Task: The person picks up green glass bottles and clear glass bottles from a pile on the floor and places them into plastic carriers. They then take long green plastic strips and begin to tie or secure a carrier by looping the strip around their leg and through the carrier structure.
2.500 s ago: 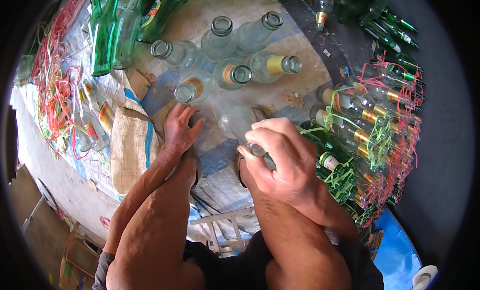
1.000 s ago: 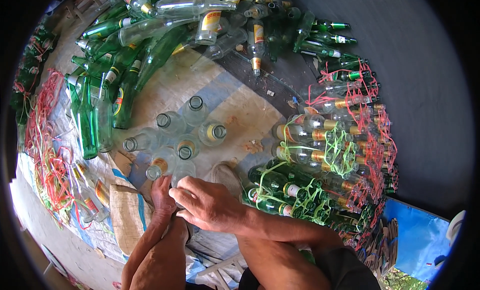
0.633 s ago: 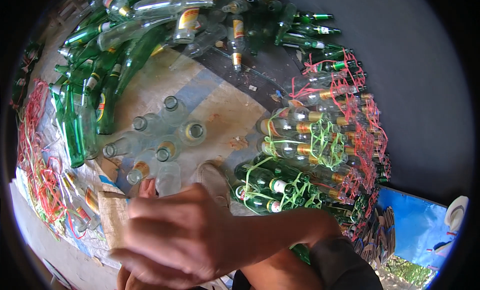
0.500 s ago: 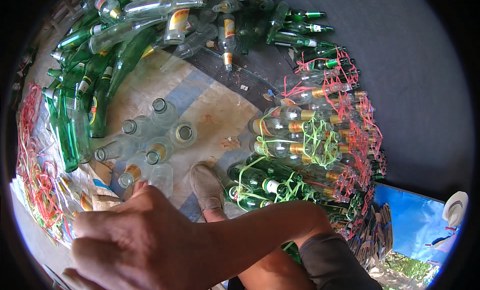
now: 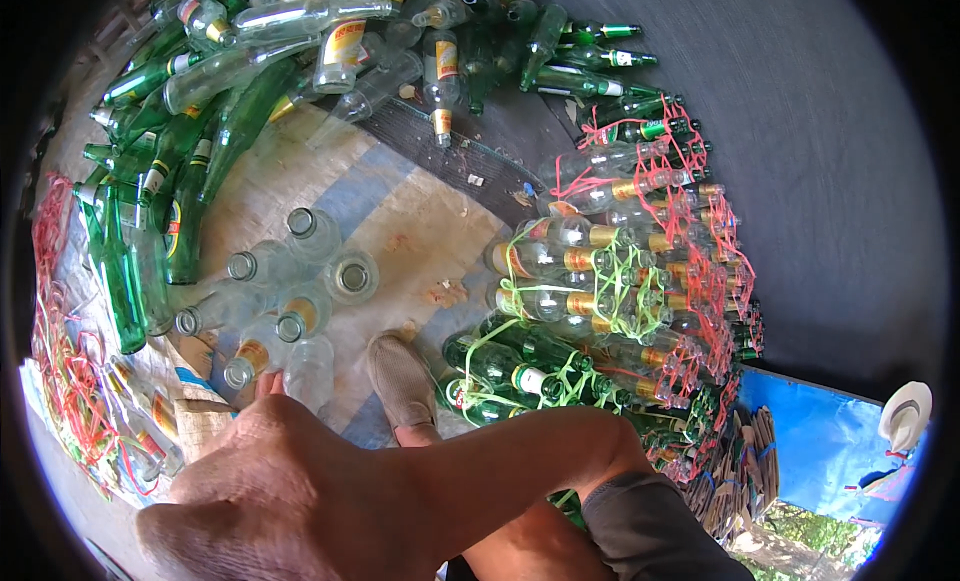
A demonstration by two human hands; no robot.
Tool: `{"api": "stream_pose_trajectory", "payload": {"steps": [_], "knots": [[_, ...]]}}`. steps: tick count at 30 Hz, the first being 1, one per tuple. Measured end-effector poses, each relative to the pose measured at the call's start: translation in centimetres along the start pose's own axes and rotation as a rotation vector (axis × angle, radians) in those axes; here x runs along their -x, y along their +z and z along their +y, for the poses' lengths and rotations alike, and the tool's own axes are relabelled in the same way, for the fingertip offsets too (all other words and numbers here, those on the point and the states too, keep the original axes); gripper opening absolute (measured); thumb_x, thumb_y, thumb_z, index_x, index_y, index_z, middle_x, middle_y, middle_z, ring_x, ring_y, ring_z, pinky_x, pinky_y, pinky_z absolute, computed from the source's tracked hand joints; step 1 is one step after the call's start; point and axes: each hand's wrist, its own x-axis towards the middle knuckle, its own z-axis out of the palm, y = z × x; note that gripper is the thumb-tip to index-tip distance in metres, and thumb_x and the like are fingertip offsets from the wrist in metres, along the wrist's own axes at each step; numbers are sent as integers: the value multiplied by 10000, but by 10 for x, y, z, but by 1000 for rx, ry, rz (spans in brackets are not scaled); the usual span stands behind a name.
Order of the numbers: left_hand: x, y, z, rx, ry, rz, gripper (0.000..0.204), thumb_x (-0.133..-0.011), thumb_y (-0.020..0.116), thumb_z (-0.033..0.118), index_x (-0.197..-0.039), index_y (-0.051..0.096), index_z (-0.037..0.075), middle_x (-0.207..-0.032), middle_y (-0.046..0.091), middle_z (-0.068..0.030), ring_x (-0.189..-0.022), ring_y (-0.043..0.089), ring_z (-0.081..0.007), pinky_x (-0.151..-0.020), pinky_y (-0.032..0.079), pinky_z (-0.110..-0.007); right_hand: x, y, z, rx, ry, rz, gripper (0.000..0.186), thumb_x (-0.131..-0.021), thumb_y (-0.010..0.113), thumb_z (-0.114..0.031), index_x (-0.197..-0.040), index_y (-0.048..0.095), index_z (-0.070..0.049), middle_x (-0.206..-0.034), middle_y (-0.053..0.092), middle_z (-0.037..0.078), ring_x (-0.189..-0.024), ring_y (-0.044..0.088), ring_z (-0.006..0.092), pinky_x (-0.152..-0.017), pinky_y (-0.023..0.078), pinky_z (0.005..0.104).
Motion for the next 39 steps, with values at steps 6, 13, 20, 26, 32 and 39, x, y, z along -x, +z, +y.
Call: {"api": "stream_pose_trajectory", "payload": {"steps": [6,13,20,26,32,39], "knots": [[-11,-18,30,-80,-364,-94,341,-758,834,192,-1055,760,42,-985,725,-205,-917,697,-429,-817,556,-483,0,-42,33,133,249,110,249,-928,731,-188,-759,616,-44,-711,574,35,-566,564,164,-460,419,308],[7,-1,-7,51,-130,-24,391,-738,794,49,-1123,751,95,-1022,740,-191,-989,702,-437,-871,564,-482,18,-130,218,-48,991,640,386,-1015,711,-404,-1104,647,-33,-871,612,23,-587,511,72,-512,467,267],[0,3,-7,5,86,49,252,-711,794,59,-934,681,91,-817,580,-100,-723,614,-352,-620,489,-466,30,-199,338,-282,1162,828,588,-931,803,-496,-1253,518,-94,-1036,670,135,-785,655,209,-699,631,413],[-3,2,-7,68,77,51,238,-701,761,35,-925,691,76,-820,590,-102,-733,623,-348,-612,499,-456,3,-195,372,-332,1086,799,497,-1001,733,-434,-1264,548,-54,-995,658,138,-767,662,234,-734,658,467],[-5,0,-4,150,1,15,231,-735,769,52,-956,702,57,-863,608,-119,-766,642,-362,-647,521,-453,-8,-191,385,-347,1022,851,319,-1041,696,-296,-1134,615,-2,-847,680,113,-686,667,206,-713,663,446],[-4,-3,-2,148,-56,3,266,-739,789,74,-992,712,51,-897,624,-124,-797,649,-364,-678,530,-453,-13,-174,373,-231,910,873,263,-1024,697,-260,-1013,632,-5,-804,679,91,-625,651,166,-604,650,360]]}}
